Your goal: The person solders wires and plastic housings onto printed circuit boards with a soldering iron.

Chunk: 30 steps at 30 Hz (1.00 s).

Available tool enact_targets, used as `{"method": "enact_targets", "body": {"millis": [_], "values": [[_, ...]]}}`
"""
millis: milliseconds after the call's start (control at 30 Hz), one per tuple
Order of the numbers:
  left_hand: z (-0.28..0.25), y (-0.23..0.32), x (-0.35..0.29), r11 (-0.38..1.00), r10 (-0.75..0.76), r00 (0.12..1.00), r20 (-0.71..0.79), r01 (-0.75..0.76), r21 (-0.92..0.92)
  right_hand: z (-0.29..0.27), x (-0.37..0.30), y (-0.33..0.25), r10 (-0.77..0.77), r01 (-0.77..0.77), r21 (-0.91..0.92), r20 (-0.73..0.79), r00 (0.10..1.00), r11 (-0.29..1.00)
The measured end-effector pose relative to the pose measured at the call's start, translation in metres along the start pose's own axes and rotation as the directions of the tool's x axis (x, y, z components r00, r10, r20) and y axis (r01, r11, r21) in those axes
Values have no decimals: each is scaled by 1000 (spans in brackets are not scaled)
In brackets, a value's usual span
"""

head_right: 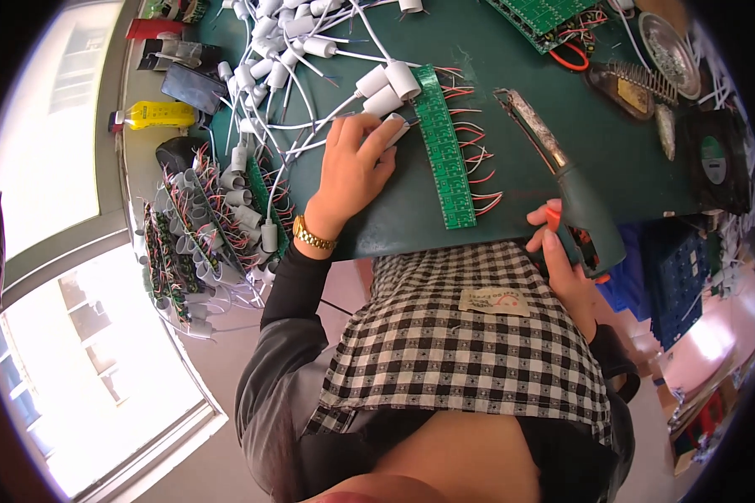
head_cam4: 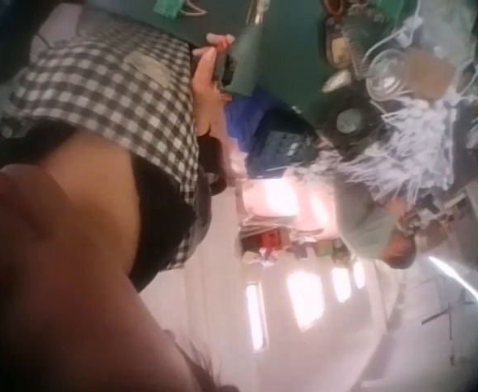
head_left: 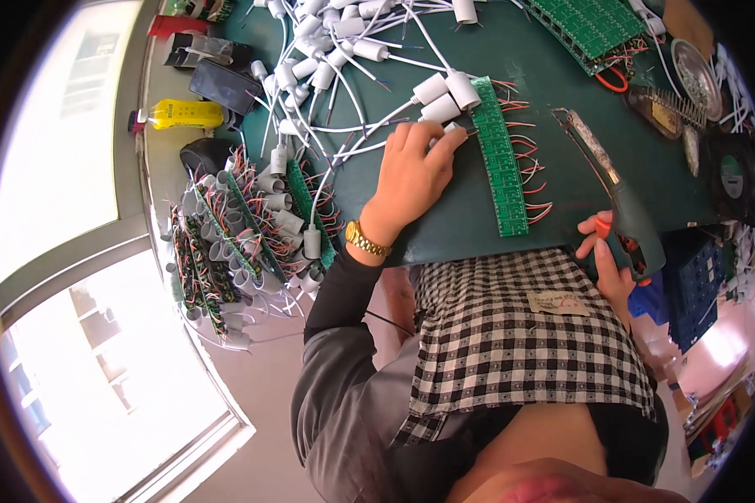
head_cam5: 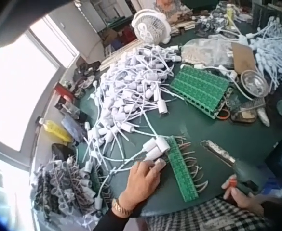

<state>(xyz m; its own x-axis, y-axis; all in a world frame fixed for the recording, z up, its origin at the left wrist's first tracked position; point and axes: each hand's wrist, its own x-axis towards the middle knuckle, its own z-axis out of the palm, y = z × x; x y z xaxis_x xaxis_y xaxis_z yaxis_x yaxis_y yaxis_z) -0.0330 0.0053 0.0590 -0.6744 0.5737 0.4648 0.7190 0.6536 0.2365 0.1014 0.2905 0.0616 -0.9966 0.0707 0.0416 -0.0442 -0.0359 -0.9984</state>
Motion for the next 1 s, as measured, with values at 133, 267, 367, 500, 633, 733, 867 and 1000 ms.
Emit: {"method": "enact_targets", "body": {"millis": [133, 267, 367, 500, 633, 733, 867, 1000], "values": [[-20, -20, 0, 997, 69, 986, 152, -66, -27, -2, -2, -4, -13, 13, 11, -24, 1000, 1000], [-33, -50, 33, 947, -207, 978, 29, 208, -243, 0, -1, -3, -55, 58, 32, -84, 995, 998], [-18, -92, 67, 795, -590, 804, -78, 595, 116, 5, -1, -6, -76, 79, 45, -78, 994, 996], [12, -114, 92, 670, -713, 701, -19, 690, 273, 4, -2, -3, -88, 88, 45, 0, 996, 995], [9, -139, 91, 709, -702, 711, -38, 703, 55, 1, -4, -6, -102, 101, 23, 70, 992, 995], [-10, -147, 89, 321, -859, 505, 79, 653, -686, -1, -4, -3, -65, 65, 6, 63, 996, 998], [-40, -139, 79, 443, -810, 528, -255, 264, -857, 0, -6, 2, -83, 83, 16, 38, 996, 996], [-56, -122, 96, 373, -807, 587, 67, 594, -713, 7, -1, -4, -69, 68, 21, 33, 997, 997]]}}
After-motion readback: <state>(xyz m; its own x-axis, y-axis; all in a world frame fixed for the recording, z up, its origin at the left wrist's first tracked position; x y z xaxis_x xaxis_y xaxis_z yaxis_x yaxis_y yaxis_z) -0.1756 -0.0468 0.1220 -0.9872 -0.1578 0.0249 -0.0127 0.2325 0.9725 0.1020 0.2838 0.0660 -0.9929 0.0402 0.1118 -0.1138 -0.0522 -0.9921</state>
